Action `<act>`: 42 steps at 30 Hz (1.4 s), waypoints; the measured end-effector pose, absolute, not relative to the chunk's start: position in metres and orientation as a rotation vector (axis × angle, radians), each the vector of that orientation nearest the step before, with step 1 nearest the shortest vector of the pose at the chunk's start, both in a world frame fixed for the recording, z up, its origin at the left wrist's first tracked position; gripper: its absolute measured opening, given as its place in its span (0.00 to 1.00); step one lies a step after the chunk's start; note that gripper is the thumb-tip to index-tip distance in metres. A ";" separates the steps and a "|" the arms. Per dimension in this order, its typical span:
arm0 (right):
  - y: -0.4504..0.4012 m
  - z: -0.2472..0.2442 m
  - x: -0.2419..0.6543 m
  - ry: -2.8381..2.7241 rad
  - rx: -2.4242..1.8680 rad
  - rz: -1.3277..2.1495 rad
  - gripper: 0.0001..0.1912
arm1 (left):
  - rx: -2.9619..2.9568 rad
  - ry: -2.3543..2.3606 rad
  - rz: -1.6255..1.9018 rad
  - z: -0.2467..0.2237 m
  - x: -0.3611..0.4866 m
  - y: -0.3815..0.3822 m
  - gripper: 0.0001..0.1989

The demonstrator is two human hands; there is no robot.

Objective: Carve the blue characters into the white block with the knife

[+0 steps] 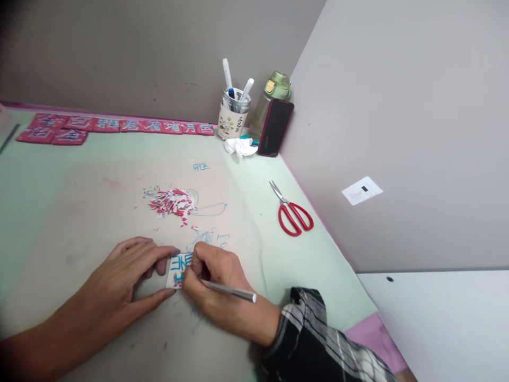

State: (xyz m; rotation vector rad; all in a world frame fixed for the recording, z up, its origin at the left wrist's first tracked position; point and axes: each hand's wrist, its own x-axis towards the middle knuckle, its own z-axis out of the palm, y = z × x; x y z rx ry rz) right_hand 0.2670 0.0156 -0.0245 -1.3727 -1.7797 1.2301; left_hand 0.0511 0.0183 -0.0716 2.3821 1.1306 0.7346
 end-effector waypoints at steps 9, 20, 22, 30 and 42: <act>0.017 -0.021 0.266 -1.838 -1.369 1.210 0.11 | 2.352 1.141 0.729 -0.072 0.050 0.019 0.16; 0.016 -0.019 0.267 -1.874 -1.358 1.204 0.12 | 2.331 1.166 0.723 -0.072 0.051 0.019 0.16; 0.016 -0.018 0.267 -1.866 -1.358 1.215 0.12 | 2.340 1.160 0.728 -0.072 0.051 0.020 0.16; 0.015 -0.021 0.268 -1.771 -1.407 1.249 0.12 | 2.297 1.191 0.729 -0.072 0.052 0.019 0.14; 0.018 -0.019 0.269 -1.922 -1.328 1.182 0.13 | 2.308 1.191 0.780 -0.068 0.051 0.021 0.15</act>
